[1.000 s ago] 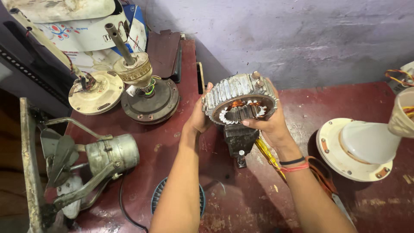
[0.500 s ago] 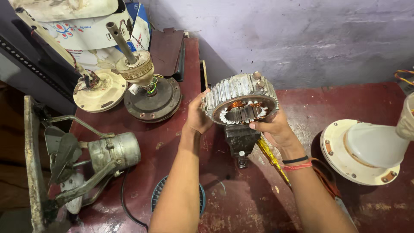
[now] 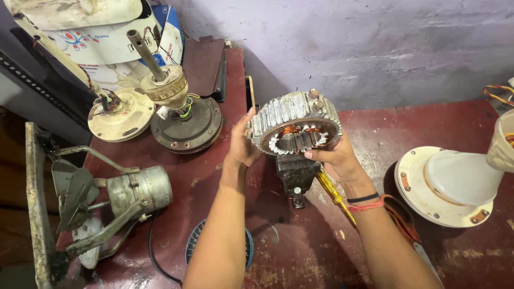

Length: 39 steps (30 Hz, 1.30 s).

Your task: The person uses a yellow-handled screwdriver to adjust and secure copper windings inside a motor stator held in a bench vise. They repeatedly probe and press the windings into place, then briefly handle a blue fan housing before returning to the stator.

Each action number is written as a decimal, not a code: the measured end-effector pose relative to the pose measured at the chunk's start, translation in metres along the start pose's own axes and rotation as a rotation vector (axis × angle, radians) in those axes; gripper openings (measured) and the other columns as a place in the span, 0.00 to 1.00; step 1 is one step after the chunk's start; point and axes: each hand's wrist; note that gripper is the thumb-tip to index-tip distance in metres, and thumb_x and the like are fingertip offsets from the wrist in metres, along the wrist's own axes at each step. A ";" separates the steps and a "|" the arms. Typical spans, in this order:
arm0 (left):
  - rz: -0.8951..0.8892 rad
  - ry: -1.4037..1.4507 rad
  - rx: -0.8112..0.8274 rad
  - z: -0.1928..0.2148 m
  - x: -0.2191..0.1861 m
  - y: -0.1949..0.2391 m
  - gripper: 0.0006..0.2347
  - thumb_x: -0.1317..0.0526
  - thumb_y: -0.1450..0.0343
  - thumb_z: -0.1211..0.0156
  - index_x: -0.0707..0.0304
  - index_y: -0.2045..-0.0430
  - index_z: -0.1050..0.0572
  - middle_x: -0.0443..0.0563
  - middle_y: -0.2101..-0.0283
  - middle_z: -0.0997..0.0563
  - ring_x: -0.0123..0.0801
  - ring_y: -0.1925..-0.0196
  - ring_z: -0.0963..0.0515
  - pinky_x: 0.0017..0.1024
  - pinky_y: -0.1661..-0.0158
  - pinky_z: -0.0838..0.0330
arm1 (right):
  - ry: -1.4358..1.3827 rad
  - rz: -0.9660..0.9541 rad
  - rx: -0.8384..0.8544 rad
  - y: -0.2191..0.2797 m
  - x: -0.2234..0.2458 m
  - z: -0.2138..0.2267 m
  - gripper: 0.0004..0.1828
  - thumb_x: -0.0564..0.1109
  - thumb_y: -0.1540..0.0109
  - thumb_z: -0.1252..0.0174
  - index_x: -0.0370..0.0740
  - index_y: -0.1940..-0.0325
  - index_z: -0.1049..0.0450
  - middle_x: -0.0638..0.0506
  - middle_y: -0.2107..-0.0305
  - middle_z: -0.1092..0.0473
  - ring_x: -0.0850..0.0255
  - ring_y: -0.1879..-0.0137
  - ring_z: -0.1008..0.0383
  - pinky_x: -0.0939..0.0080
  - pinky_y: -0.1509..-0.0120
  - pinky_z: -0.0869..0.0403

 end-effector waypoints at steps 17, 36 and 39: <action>-0.319 -0.157 -0.545 -0.018 -0.037 -0.007 0.09 0.66 0.32 0.46 0.71 0.62 0.24 0.52 0.70 0.22 0.33 0.69 0.23 0.30 0.64 0.27 | -0.075 -0.003 0.066 0.000 0.008 0.003 0.39 0.27 0.52 0.33 0.34 0.36 0.31 0.48 0.46 0.27 0.58 0.38 0.28 0.54 0.30 0.30; -0.259 -1.829 -0.362 -0.179 0.052 0.125 0.17 0.49 0.36 0.31 0.68 0.69 0.19 0.59 0.65 0.16 0.51 0.56 0.21 0.49 0.53 0.32 | -0.072 0.038 0.082 0.004 0.007 -0.001 0.35 0.29 0.49 0.33 0.30 0.37 0.31 0.46 0.48 0.26 0.58 0.42 0.25 0.55 0.33 0.27; -0.260 -1.858 -0.336 -0.176 0.062 0.118 0.13 0.53 0.32 0.35 0.66 0.71 0.18 0.59 0.66 0.16 0.51 0.56 0.21 0.51 0.52 0.33 | -0.062 0.008 0.058 0.005 0.008 -0.002 0.33 0.29 0.48 0.33 0.28 0.38 0.30 0.45 0.49 0.25 0.58 0.44 0.24 0.55 0.35 0.26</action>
Point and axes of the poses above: each hand's wrist, its own y-axis away from the middle knuckle, its own z-axis out of the back of the hand, x = y × z
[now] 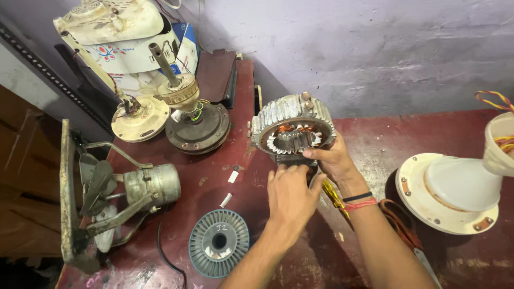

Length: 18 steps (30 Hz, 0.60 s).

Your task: The person uses a yellow-handled screwdriver to adjust and secure copper windings inside a motor stator held in a bench vise. They repeatedly probe and press the windings into place, then briefly handle a blue fan housing before returning to the stator.

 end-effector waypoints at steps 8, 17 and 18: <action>-0.261 0.096 0.023 0.003 -0.008 0.020 0.05 0.65 0.28 0.43 0.65 0.70 0.19 0.57 0.69 0.19 0.47 0.58 0.23 0.46 0.49 0.36 | -0.048 0.006 0.019 -0.002 -0.005 0.009 0.32 0.29 0.47 0.35 0.30 0.38 0.30 0.46 0.49 0.25 0.59 0.43 0.25 0.55 0.35 0.26; -0.332 0.311 0.152 0.033 -0.005 0.068 0.03 0.67 0.28 0.39 0.66 0.67 0.19 0.54 0.68 0.19 0.45 0.59 0.24 0.40 0.52 0.33 | -0.028 0.017 0.031 -0.001 -0.009 0.017 0.32 0.30 0.47 0.35 0.29 0.38 0.30 0.45 0.48 0.25 0.58 0.42 0.25 0.54 0.32 0.28; -0.319 0.303 0.236 0.035 0.001 0.075 0.04 0.67 0.29 0.39 0.66 0.67 0.18 0.55 0.70 0.20 0.45 0.59 0.24 0.40 0.54 0.33 | -0.014 0.020 0.023 0.000 -0.008 0.016 0.32 0.30 0.47 0.35 0.28 0.37 0.30 0.45 0.48 0.25 0.58 0.42 0.25 0.54 0.32 0.28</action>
Point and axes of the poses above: each hand's wrist, its own y-axis away from the middle knuckle, its own z-axis out of the back of the hand, x = y × z
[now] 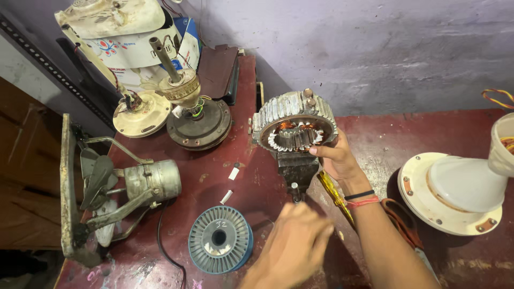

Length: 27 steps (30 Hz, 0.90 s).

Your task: The person uses a yellow-handled screwdriver to adjust and secure copper windings inside a motor stator held in a bench vise. They repeatedly probe and press the windings into place, then briefly handle a blue fan housing before returning to the stator.

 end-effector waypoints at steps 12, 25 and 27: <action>0.120 0.022 0.254 -0.009 0.044 0.080 0.07 0.63 0.32 0.34 0.64 0.65 0.15 0.53 0.71 0.19 0.41 0.58 0.21 0.39 0.49 0.31 | 0.047 -0.005 -0.038 -0.001 0.005 -0.014 0.32 0.31 0.46 0.33 0.32 0.38 0.31 0.47 0.48 0.26 0.58 0.42 0.26 0.52 0.33 0.27; 0.172 -0.005 0.213 0.008 0.032 0.076 0.05 0.63 0.30 0.36 0.65 0.67 0.17 0.54 0.69 0.18 0.43 0.58 0.21 0.40 0.52 0.31 | -0.039 -0.023 0.048 -0.003 -0.002 0.002 0.33 0.29 0.46 0.34 0.32 0.37 0.31 0.48 0.48 0.26 0.58 0.42 0.25 0.53 0.34 0.26; 0.179 -0.006 0.283 0.010 0.036 0.081 0.06 0.63 0.30 0.36 0.64 0.67 0.16 0.54 0.68 0.17 0.42 0.57 0.21 0.40 0.48 0.32 | -0.035 -0.029 0.061 -0.003 -0.002 0.003 0.32 0.29 0.46 0.34 0.32 0.37 0.31 0.48 0.48 0.26 0.58 0.42 0.25 0.53 0.35 0.26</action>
Point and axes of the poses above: each hand's wrist, its own y-axis away from the middle knuckle, its own z-axis out of the back of the hand, x = y × z
